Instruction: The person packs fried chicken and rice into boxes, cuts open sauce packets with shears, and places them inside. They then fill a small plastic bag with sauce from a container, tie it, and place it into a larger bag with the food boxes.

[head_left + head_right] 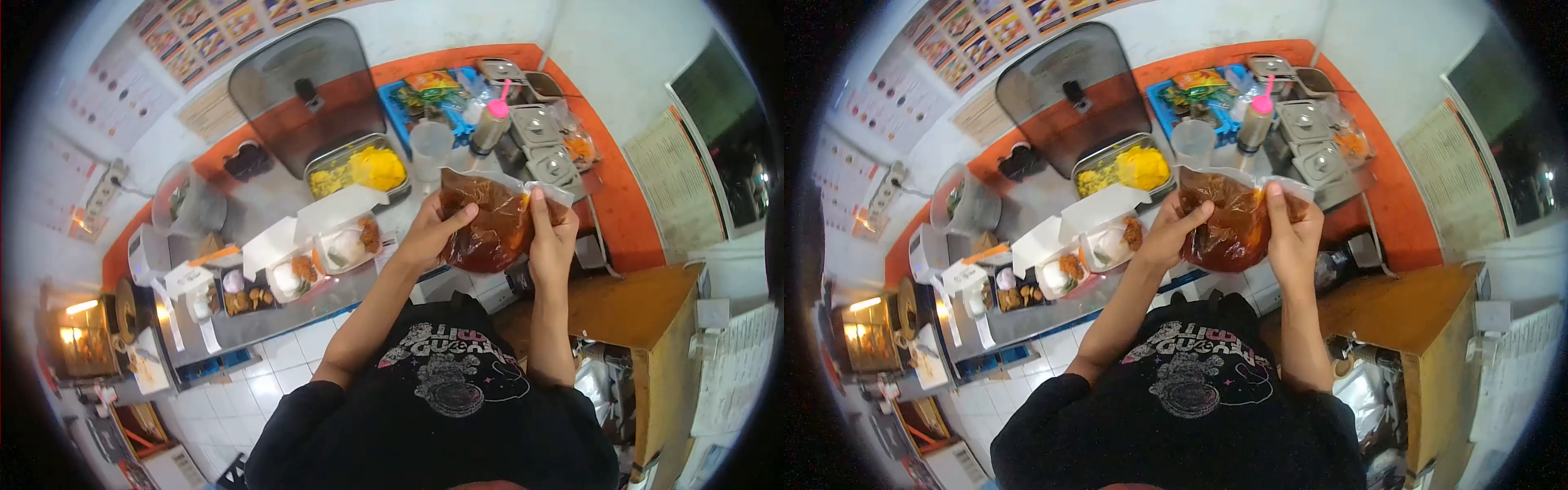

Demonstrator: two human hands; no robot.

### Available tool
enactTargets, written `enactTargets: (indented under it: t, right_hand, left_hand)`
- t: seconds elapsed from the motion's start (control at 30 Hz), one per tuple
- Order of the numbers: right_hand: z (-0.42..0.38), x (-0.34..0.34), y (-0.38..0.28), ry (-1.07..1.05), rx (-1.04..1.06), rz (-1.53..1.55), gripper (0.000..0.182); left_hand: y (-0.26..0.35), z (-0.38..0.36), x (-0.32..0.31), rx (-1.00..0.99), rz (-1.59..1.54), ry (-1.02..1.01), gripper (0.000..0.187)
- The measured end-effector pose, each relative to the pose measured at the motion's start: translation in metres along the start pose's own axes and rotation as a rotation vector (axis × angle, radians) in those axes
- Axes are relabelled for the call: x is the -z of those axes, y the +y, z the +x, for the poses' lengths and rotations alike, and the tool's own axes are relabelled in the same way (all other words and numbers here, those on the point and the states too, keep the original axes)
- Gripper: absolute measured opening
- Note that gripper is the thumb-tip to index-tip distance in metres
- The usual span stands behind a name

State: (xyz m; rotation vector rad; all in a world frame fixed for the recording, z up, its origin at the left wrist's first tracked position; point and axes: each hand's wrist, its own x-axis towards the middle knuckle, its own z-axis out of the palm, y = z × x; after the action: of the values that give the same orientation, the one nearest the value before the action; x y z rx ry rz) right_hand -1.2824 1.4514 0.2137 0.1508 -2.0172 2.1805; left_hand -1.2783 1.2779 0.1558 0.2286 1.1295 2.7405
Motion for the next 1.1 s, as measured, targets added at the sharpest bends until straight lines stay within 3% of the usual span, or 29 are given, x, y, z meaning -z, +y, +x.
enactTargets:
  t: [0.07, 0.2, 0.23, 0.33, 0.43, 0.5, 0.6, 0.73, 0.83, 0.9, 0.93, 1.0, 1.03, 1.07, 1.1]
  right_hand:
    - [0.001, -0.009, 0.012, 0.014, -0.037, 0.047, 0.023]
    - [-0.021, -0.036, 0.014, -0.041, -0.068, 0.183, 0.031]
    - [-0.030, -0.044, 0.012, -0.173, 0.040, 0.157, 0.042]
    - [-0.031, -0.064, 0.009, -0.286, -0.096, 0.059, 0.043]
    - [-0.024, -0.073, 0.004, -0.322, -0.026, 0.035, 0.041]
    - [-0.020, -0.078, -0.004, -0.369, 0.017, -0.050, 0.037]
    - [-0.021, -0.095, -0.014, -0.435, 0.096, -0.119, 0.035]
    - [-0.026, -0.114, -0.018, -0.478, 0.079, -0.050, 0.033]
    - [-0.032, -0.126, -0.017, -0.652, 0.087, -0.103, 0.031]
    - [-0.026, -0.133, -0.028, -0.663, 0.091, -0.196, 0.030]
    - [-0.021, -0.138, -0.031, -0.666, 0.098, -0.284, 0.028]
    - [-0.006, -0.156, -0.030, -0.589, 0.078, -0.245, 0.028]
    - [-0.008, -0.166, -0.020, -0.490, 0.151, -0.283, 0.030]
    - [-0.011, -0.176, -0.007, -0.397, 0.222, -0.318, 0.032]
    - [-0.026, -0.179, -0.002, -0.448, 0.224, -0.347, 0.033]
  left_hand:
    - [0.017, -0.014, 0.007, -0.154, 0.234, 0.140, 0.031]
    - [0.040, -0.034, 0.015, -0.280, 0.259, 0.282, 0.026]
    - [0.045, -0.039, 0.019, -0.287, 0.261, 0.293, 0.026]
    - [0.060, -0.052, 0.030, -0.296, 0.468, 0.311, 0.027]
    - [0.067, -0.065, 0.039, -0.263, 0.491, 0.199, 0.034]
    - [0.068, -0.070, 0.043, -0.462, 0.161, 0.316, 0.031]
    - [0.084, -0.081, 0.048, -0.360, 0.123, 0.364, 0.032]
    - [0.090, -0.093, 0.059, -0.489, 0.239, 0.430, 0.033]
    - [0.096, -0.098, 0.063, -0.523, 0.374, 0.472, 0.031]
    - [0.095, -0.098, 0.070, -0.361, 0.358, 0.550, 0.042]
    - [0.090, -0.097, 0.071, -0.365, 0.357, 0.551, 0.042]
    - [0.063, -0.090, 0.066, -0.352, -0.008, 0.556, 0.056]
    - [0.037, -0.081, 0.084, -0.240, -0.081, 0.369, 0.067]
    - [0.048, -0.079, 0.081, -0.256, -0.080, 0.377, 0.067]
    - [0.062, -0.078, 0.076, -0.260, -0.231, 0.275, 0.068]
